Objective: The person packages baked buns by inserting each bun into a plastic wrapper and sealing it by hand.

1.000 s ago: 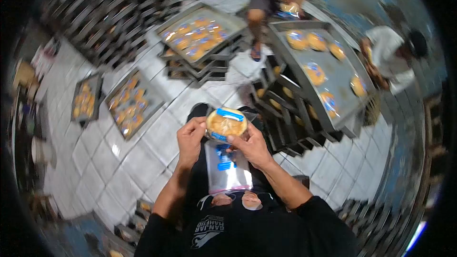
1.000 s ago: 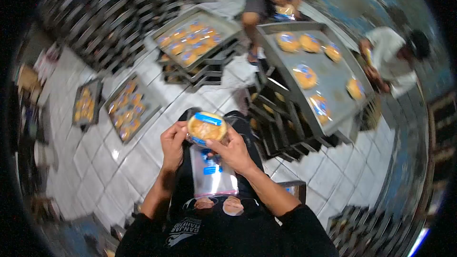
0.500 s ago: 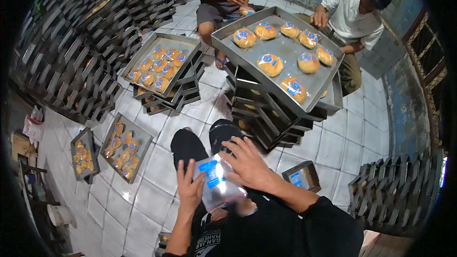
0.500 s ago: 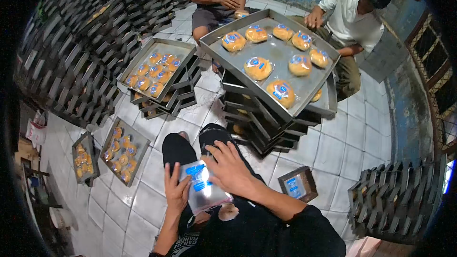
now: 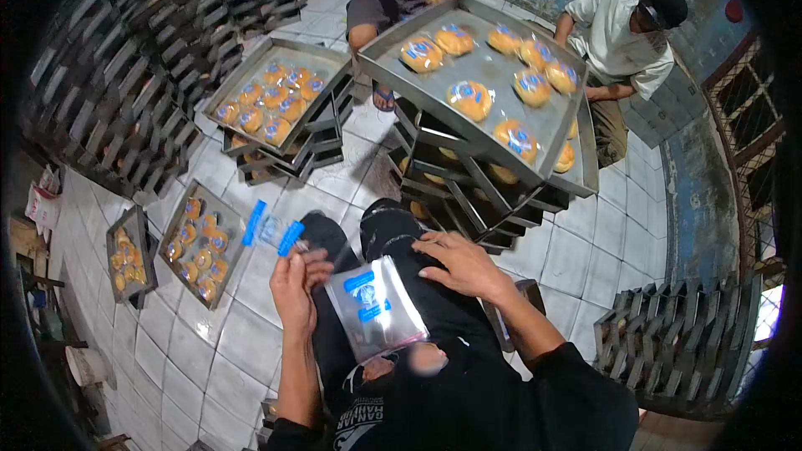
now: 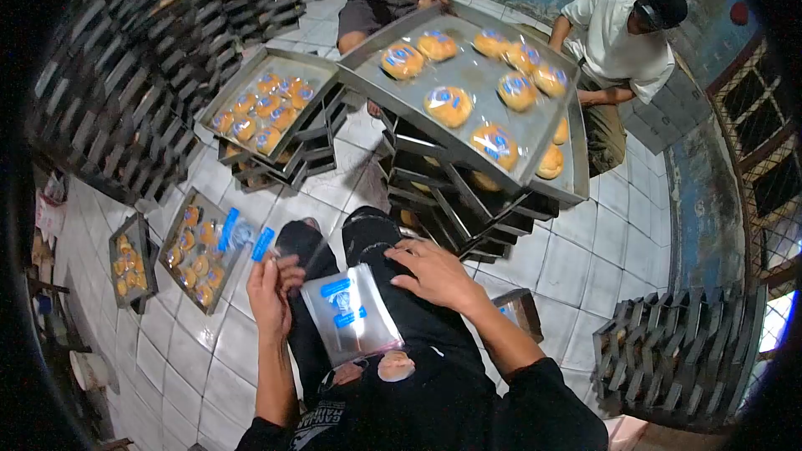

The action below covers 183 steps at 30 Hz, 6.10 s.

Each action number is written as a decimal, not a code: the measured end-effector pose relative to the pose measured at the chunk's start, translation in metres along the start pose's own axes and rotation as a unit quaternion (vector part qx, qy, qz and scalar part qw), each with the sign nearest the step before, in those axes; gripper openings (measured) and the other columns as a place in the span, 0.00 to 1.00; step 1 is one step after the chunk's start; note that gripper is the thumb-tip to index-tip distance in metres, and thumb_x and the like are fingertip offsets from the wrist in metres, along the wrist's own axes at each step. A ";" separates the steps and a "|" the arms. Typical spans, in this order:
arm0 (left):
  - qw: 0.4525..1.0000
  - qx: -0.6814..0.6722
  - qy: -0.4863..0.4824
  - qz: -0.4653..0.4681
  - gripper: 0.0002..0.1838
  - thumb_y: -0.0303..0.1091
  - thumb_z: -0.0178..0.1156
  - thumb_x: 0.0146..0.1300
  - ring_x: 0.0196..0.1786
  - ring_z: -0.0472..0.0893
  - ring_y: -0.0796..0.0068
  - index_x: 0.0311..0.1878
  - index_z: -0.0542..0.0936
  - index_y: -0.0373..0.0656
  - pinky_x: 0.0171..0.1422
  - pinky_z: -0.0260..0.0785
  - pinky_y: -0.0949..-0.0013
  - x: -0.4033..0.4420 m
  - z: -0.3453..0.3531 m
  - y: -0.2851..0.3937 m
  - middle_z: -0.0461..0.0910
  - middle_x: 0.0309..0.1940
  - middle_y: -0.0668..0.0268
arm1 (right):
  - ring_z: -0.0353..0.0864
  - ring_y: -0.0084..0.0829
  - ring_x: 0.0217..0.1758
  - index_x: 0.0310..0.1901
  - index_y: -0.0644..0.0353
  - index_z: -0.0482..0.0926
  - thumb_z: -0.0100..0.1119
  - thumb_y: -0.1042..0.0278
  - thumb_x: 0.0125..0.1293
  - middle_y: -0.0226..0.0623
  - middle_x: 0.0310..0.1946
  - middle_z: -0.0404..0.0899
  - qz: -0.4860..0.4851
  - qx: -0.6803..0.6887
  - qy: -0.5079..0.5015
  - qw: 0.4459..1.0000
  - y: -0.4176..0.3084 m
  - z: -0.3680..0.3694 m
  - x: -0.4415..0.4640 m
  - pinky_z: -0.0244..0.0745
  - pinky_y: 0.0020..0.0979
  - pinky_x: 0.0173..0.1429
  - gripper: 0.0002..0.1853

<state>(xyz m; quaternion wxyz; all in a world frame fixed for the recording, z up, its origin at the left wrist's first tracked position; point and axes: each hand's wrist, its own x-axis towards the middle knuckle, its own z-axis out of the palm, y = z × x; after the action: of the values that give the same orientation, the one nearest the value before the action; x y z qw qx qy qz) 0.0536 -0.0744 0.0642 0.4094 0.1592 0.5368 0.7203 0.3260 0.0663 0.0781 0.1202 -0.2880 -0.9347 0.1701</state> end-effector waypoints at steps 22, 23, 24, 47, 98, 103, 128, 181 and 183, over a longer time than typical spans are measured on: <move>0.995 -0.085 -0.023 -0.038 0.16 0.43 0.50 0.81 0.51 0.87 0.60 0.54 0.75 0.38 0.51 0.81 0.63 0.026 0.000 -0.024 0.85 0.52 0.49 | 0.82 0.29 0.45 0.54 0.69 0.75 0.76 0.48 0.59 0.43 0.43 0.84 0.286 0.207 0.052 0.934 0.199 -0.113 0.055 0.78 0.32 0.49 0.34; 0.995 -0.094 -0.013 -0.041 0.16 0.43 0.51 0.81 0.55 0.86 0.59 0.53 0.75 0.38 0.54 0.81 0.62 0.029 0.008 -0.017 0.84 0.54 0.50 | 0.82 0.28 0.46 0.55 0.68 0.74 0.77 0.50 0.59 0.42 0.44 0.84 0.268 0.202 0.102 0.937 0.192 -0.112 0.049 0.79 0.32 0.49 0.34; 0.990 -0.122 -0.018 -0.061 0.15 0.41 0.52 0.80 0.58 0.85 0.58 0.53 0.76 0.38 0.58 0.80 0.59 0.036 0.009 -0.015 0.84 0.55 0.50 | 0.83 0.28 0.46 0.57 0.68 0.73 0.77 0.52 0.60 0.42 0.45 0.83 0.239 0.197 0.147 0.939 0.181 -0.111 0.054 0.79 0.31 0.49 0.34; 0.915 -0.320 -0.107 -0.220 0.25 0.50 0.50 0.75 0.56 0.84 0.59 0.58 0.81 0.38 0.68 0.74 0.56 0.070 -0.022 -0.036 0.85 0.53 0.53 | 0.74 0.49 0.71 0.65 0.63 0.73 0.67 0.76 0.59 0.48 0.65 0.76 -0.166 0.207 0.089 0.960 -0.114 0.054 0.083 0.52 0.58 0.80 0.30; 0.990 0.053 0.013 0.134 0.22 0.44 0.50 0.82 0.47 0.84 0.74 0.49 0.84 0.34 0.54 0.76 0.70 0.051 -0.024 -0.026 0.87 0.46 0.61 | 0.85 0.31 0.33 0.44 0.68 0.83 0.59 0.66 0.75 0.45 0.30 0.83 -0.040 0.308 0.083 0.947 -0.085 0.044 0.137 0.78 0.34 0.39 0.11; 0.989 0.023 0.058 0.135 0.17 0.38 0.54 0.80 0.38 0.82 0.78 0.39 0.83 0.36 0.47 0.76 0.73 0.040 0.000 0.004 0.85 0.35 0.64 | 0.75 0.28 0.27 0.36 0.66 0.81 0.59 0.63 0.75 0.40 0.24 0.77 -0.057 0.282 0.089 0.954 -0.089 0.038 0.144 0.71 0.31 0.34 0.14; 0.984 0.075 -0.087 0.134 0.06 0.25 0.60 0.73 0.50 0.79 0.77 0.39 0.82 0.33 0.59 0.69 0.72 0.020 -0.015 -0.011 0.83 0.49 0.61 | 0.86 0.31 0.50 0.67 0.62 0.71 0.70 0.69 0.69 0.40 0.54 0.83 0.175 0.705 -0.043 0.685 -0.080 0.037 0.065 0.86 0.32 0.46 0.28; 0.963 -0.234 -0.010 -0.134 0.15 0.45 0.60 0.75 0.52 0.87 0.60 0.49 0.77 0.42 0.52 0.82 0.59 0.065 0.044 0.012 0.85 0.50 0.58 | 0.80 0.50 0.59 0.50 0.59 0.79 0.69 0.86 0.45 0.45 0.50 0.79 -0.190 0.149 0.235 0.942 -0.054 0.034 0.101 0.79 0.50 0.65 0.26; 0.956 -0.237 -0.030 -0.173 0.18 0.48 0.55 0.77 0.53 0.86 0.65 0.54 0.79 0.42 0.57 0.80 0.60 0.050 0.049 0.024 0.85 0.52 0.60 | 0.81 0.49 0.59 0.47 0.58 0.80 0.69 0.82 0.45 0.43 0.49 0.78 -0.214 0.130 0.256 0.934 -0.063 0.028 0.108 0.74 0.54 0.68 0.24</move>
<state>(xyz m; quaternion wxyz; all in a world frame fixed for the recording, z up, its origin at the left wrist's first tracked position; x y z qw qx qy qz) 0.0455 -0.0064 0.0940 0.5692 -0.0162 0.3577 0.7402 0.1993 0.0731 0.0909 0.4256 -0.0965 -0.8814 0.1808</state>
